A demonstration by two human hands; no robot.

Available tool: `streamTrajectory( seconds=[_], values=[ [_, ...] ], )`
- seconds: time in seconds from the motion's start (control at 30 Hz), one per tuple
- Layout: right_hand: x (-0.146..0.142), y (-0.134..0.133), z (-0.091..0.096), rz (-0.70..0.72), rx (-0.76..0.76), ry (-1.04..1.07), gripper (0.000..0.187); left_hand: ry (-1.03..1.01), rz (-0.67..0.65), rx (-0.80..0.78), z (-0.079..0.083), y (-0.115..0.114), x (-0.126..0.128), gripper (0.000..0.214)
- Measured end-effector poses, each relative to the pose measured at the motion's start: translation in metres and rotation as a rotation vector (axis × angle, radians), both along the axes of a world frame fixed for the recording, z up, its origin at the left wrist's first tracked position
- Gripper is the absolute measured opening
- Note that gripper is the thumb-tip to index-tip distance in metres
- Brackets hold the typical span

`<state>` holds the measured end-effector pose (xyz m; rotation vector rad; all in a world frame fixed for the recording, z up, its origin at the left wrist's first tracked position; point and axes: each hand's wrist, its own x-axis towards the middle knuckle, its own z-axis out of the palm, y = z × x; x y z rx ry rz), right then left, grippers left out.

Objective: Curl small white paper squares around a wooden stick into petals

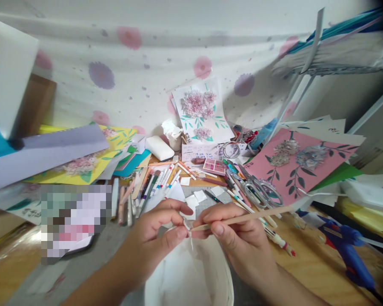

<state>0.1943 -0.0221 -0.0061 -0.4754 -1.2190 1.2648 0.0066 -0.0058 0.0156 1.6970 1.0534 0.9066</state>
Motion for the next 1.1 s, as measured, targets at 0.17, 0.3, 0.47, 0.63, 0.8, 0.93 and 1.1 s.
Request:
streamTrajectory(
  seconds=[0.17, 0.3, 0.47, 0.63, 0.8, 0.93, 1.1],
  values=[
    [-0.0004, -0.0002, -0.0014, 0.006, -0.025, 0.005, 0.010, 0.001, -0.003, -0.002, -0.0017, 0.0001, 0.0001, 0.024],
    [-0.0009, 0.0008, -0.0023, 0.041, -0.020, 0.028, 0.010, -0.024, -0.009, -0.018, -0.0019, -0.0004, 0.0005, 0.024],
    [-0.0006, 0.0002, -0.0010, 0.034, -0.020, 0.014, 0.009, -0.027, -0.003, -0.022, -0.0010, -0.0004, 0.0007, 0.024],
    [0.0000, -0.0007, -0.0011, 0.011, -0.015, -0.018, 0.009, 0.008, -0.007, -0.033, -0.0004, 0.0002, -0.0001, 0.026],
    [0.0005, -0.0006, -0.0016, 0.006, 0.000, -0.041, 0.010, -0.023, -0.005, -0.053, -0.0006, 0.0000, 0.0001, 0.025],
    [-0.0001, -0.0007, 0.0000, 0.019, 0.005, -0.028, 0.011, -0.049, -0.013, -0.072, -0.0005, -0.0005, 0.0010, 0.024],
    [0.0004, -0.0010, 0.0018, 0.004, 0.061, -0.065, 0.014, -0.046, 0.003, -0.033, -0.0021, -0.0009, 0.0010, 0.028]
  ],
)
